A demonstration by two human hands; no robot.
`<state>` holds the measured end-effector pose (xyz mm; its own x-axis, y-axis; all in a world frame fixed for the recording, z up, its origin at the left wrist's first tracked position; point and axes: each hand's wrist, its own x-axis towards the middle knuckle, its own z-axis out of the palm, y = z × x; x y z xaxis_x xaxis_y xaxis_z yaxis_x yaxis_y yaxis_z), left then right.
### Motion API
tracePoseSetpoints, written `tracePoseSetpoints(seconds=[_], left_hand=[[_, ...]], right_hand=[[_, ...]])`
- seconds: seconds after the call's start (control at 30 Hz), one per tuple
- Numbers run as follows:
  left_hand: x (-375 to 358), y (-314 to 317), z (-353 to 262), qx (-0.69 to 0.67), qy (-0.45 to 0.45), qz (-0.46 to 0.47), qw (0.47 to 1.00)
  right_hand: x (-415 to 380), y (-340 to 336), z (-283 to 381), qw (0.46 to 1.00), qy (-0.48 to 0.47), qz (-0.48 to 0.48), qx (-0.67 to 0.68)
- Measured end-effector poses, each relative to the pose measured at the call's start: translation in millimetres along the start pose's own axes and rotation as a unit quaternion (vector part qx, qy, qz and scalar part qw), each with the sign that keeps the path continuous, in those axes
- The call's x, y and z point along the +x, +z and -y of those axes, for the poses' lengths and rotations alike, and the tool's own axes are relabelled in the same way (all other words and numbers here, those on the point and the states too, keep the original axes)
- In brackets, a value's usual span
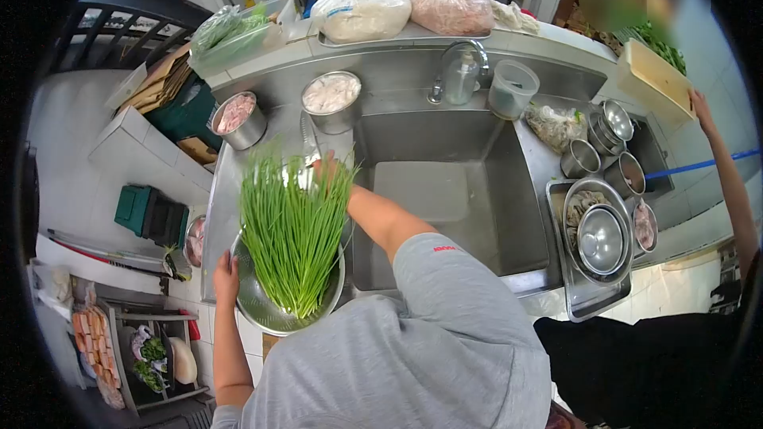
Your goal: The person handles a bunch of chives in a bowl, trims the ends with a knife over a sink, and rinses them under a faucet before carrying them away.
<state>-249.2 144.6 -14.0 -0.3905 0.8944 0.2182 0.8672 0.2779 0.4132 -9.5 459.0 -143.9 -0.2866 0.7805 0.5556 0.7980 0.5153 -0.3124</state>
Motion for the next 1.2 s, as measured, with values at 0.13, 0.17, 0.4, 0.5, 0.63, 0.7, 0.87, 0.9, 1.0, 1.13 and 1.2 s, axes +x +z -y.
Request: tracePoseSetpoints(seconds=[0.13, 0.17, 0.4, 0.5, 0.63, 0.7, 0.87, 0.9, 1.0, 1.13, 1.2], left_hand=[[31.5, 2.6, -6.8, -0.006, 0.013, 0.043, 0.999], [41.3, 1.4, -18.8, -0.008, 0.023, 0.051, 0.998], [112.4, 37.8, -53.3, -0.002, 0.157, 0.056, 0.986], [135.1, 49.2, -77.7, 0.007, 0.155, 0.067, 0.986], [131.8, 50.4, -117.9, -0.042, 0.186, -0.047, 0.980], [104.8, 27.6, -148.6, -0.146, 0.195, -0.012, 0.970], [14.8, -9.0, -173.0, -0.188, 0.260, 0.092, 0.943], [-0.4, -12.8, -174.7, -0.186, 0.260, 0.117, 0.940], [-37.1, -14.8, -188.1, -0.113, 0.274, 0.163, 0.941], [-61.1, 18.0, -236.8, 0.044, 0.300, 0.154, 0.940], [-55.9, 35.8, -254.8, 0.065, 0.299, 0.132, 0.943]], right_hand=[[-2.5, -38.2, -14.2, 0.949, 0.121, 0.120, 0.265], [-5.6, -53.4, -18.2, 0.932, 0.107, 0.187, 0.292], [-36.4, -114.8, -80.9, 0.869, 0.081, 0.362, 0.326], [-69.9, -133.1, -72.3, 0.887, 0.089, 0.346, 0.292], [-95.2, -142.1, -62.6, 0.891, 0.106, 0.337, 0.285], [-93.8, -139.6, -59.5, 0.884, 0.124, 0.342, 0.295], [-72.4, -152.5, -71.8, 0.784, 0.268, 0.387, 0.405], [-70.7, -159.4, -78.9, 0.741, 0.324, 0.392, 0.438], [-87.8, -186.5, -110.8, 0.601, 0.465, 0.367, 0.537], [-148.3, -210.2, -146.3, 0.446, 0.528, 0.308, 0.654], [-169.7, -220.8, -153.5, 0.401, 0.577, 0.321, 0.635]])
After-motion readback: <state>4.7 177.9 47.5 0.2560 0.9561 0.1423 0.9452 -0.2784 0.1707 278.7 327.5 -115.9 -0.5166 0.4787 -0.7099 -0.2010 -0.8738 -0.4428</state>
